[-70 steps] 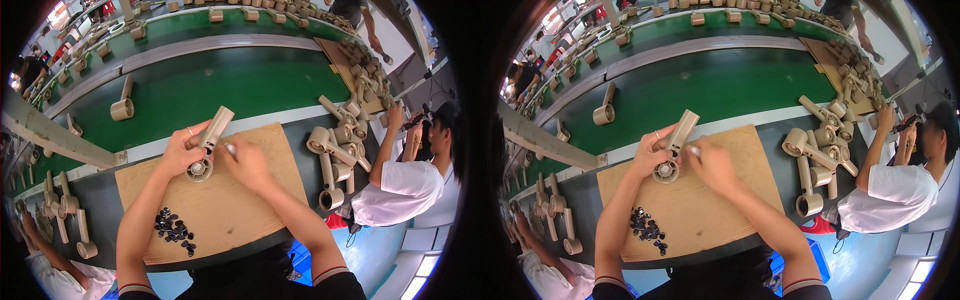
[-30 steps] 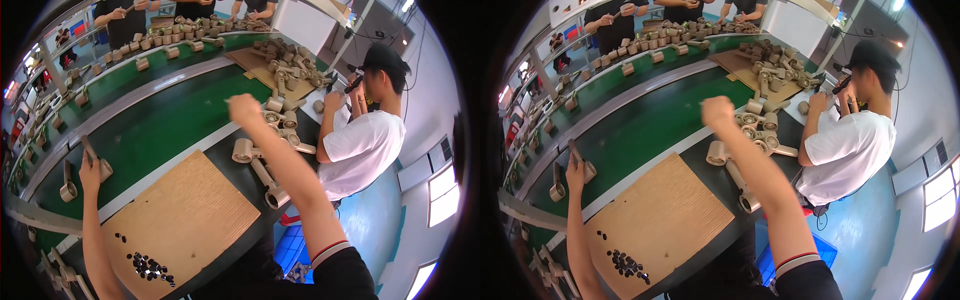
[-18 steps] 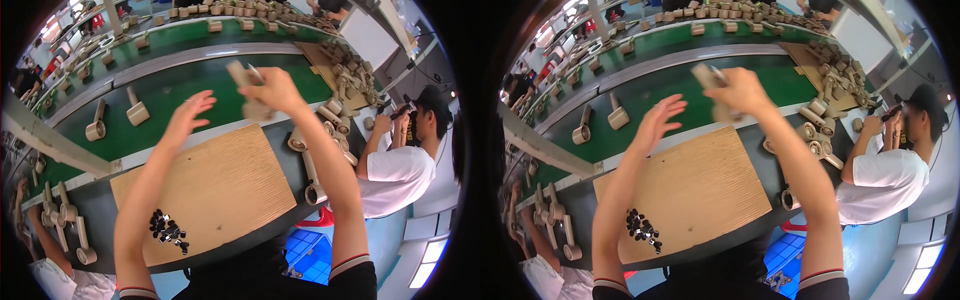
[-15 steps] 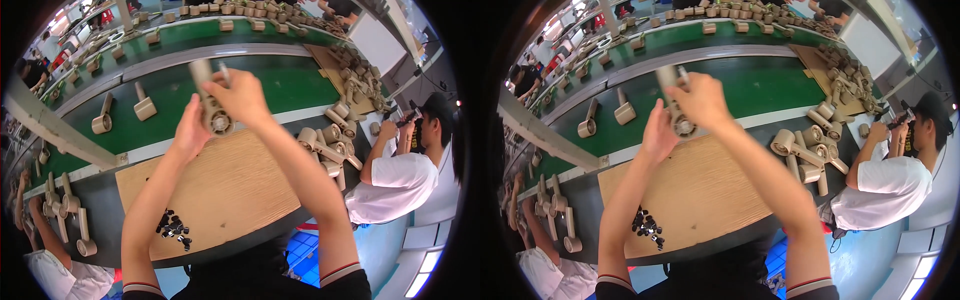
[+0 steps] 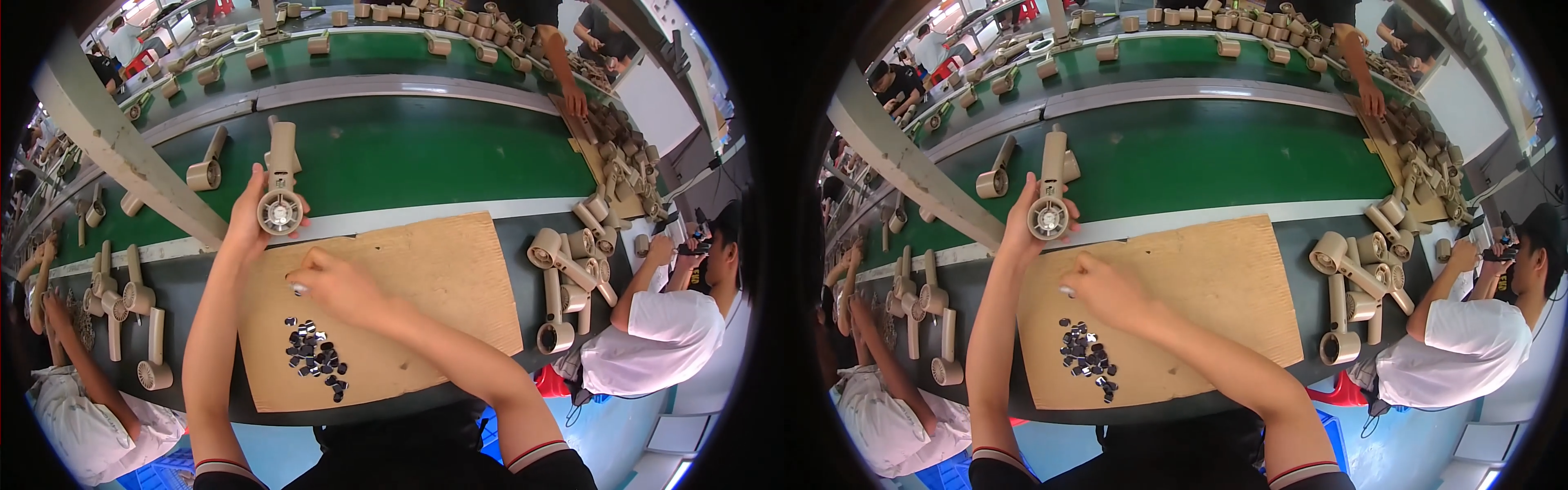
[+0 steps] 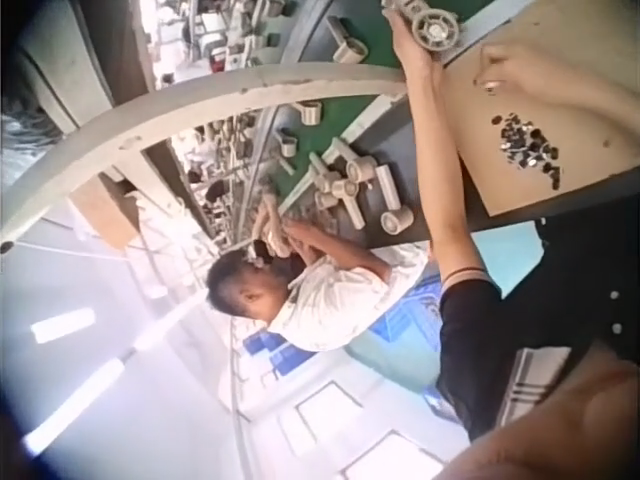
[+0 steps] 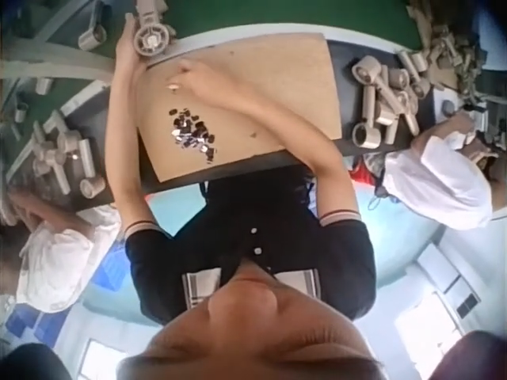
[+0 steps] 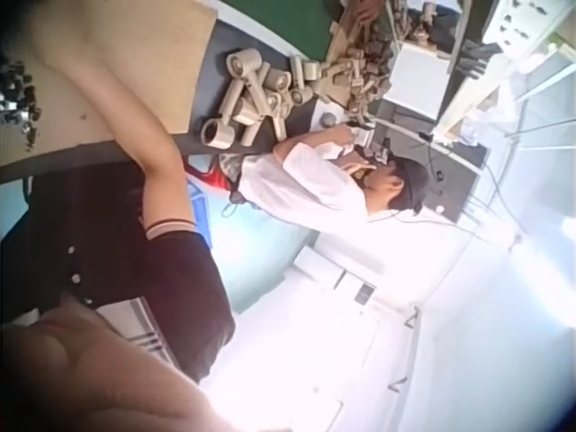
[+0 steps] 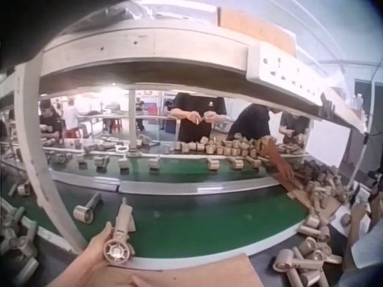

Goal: The person assembles small electronic components into plastic housings on a work board, using a positioning tool to place the components precisely.

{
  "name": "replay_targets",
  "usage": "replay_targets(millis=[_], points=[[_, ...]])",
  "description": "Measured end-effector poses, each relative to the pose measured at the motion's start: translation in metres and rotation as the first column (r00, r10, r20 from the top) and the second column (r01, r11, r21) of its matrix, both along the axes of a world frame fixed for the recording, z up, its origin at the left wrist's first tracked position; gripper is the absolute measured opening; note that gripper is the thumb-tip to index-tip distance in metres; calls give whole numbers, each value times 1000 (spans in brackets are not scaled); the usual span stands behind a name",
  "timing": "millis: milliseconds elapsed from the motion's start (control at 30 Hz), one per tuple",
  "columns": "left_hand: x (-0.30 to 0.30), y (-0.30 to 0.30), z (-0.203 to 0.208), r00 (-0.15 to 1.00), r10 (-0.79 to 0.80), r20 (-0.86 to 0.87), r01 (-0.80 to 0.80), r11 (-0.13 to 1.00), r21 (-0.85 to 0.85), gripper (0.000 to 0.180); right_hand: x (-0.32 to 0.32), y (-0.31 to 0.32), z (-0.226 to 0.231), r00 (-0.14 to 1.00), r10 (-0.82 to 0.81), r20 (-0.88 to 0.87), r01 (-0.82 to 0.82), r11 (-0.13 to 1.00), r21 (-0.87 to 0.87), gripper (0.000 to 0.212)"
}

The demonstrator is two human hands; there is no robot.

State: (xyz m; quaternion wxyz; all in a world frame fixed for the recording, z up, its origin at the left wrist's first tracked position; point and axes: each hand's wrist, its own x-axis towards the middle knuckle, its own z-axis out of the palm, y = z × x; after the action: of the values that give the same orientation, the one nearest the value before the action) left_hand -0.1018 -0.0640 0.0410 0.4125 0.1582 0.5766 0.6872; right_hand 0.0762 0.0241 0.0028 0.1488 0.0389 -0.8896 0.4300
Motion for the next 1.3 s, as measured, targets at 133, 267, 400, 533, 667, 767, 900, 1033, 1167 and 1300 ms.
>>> replay_targets(millis=[133, 267, 400, 533, 667, 767, 900, 1033, 1167, 1300], points=[[10, 17, 1, 995, -97, 34, 93, 990, 110, 68, 1, -2, 9, 973, 43, 228, -79, 985, 155, 16], [30, 52, -5, 991, -122, 53, 117, 989, 94, 70, 18, 8, -8, 995, 44, 92, -55, 992, 114, 10], [52, 70, -17, 974, -195, 113, 174, 969, 176, 74, 54, 42, 6, 972, -234, -11, 233, 969, -78, 13], [76, 83, -34, 972, -179, 151, 152, 973, 175, 63, 61, 88, 37, 794, -604, 68, 567, 697, -440, 6], [99, 87, -34, 945, -279, -173, 307, 936, 171, 55, 57, 101, 26, 773, -627, -95, 542, 731, -416, 8], [102, 81, -30, 939, -261, -224, 298, 942, 155, 53, 54, 92, 29, 831, -546, -103, 509, 822, -253, 13], [103, 79, -30, 947, -285, -146, 311, 929, 202, 53, 58, 98, 17, 845, -488, -219, 457, 871, -179, 15], [102, 82, -33, 950, -267, -164, 295, 940, 173, 51, 58, 97, 14, 838, -502, -212, 464, 862, -205, 18], [91, 77, -40, 952, -286, -110, 304, 925, 227, 58, 61, 93, 22, 885, -400, -239, 393, 916, -77, 25], [86, 78, -34, 958, -261, -121, 284, 927, 246, 70, 69, 93, 17, 914, -360, -184, 339, 931, -139, 25]])
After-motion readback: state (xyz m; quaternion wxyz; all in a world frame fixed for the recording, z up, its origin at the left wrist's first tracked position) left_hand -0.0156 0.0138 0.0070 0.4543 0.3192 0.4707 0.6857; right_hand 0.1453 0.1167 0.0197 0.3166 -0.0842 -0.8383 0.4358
